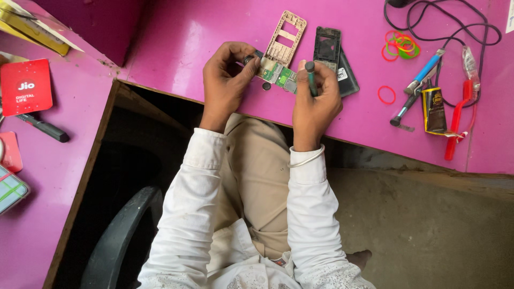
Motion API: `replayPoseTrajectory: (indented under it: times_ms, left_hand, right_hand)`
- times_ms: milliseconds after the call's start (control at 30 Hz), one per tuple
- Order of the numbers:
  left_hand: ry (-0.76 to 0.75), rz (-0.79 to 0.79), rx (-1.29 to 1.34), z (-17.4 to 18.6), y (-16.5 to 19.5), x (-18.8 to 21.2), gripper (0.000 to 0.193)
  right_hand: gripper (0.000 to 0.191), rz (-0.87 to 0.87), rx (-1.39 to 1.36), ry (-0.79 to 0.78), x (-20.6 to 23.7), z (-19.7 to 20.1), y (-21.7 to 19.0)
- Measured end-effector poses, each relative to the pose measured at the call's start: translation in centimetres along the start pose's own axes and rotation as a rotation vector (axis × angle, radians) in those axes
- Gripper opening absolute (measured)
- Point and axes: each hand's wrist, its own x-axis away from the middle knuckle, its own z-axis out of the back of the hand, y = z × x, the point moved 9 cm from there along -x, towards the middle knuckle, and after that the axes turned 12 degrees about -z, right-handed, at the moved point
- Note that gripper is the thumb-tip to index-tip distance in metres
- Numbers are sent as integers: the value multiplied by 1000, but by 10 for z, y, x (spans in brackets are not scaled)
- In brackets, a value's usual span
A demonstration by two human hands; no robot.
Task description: The person picks up a feature phone from the workbench, removes its back cover and battery, then uses a screwdriver to unscrew and pry open the housing, separating the front frame, keypad, screen and internal circuit board across the bench.
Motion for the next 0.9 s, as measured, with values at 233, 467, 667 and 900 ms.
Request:
replayPoseTrajectory:
  times_ms: [233,467,667,900]
  left_hand:
    - [20,21,22,4,-3,1,17]
    - [14,-24,-53,4,3,-2,18]
    - [54,-134,-51,4,24,-1,32]
    - [155,-104,-219,16,24,4,20]
  right_hand:
    - [27,11,-58,-56,-5,-2,3]
    - [35,-225,-182,-545,-11,-8,13]
    - [41,-293,-339,-540,-11,-12,12]
    - [37,-433,-374,-312,-11,0,20]
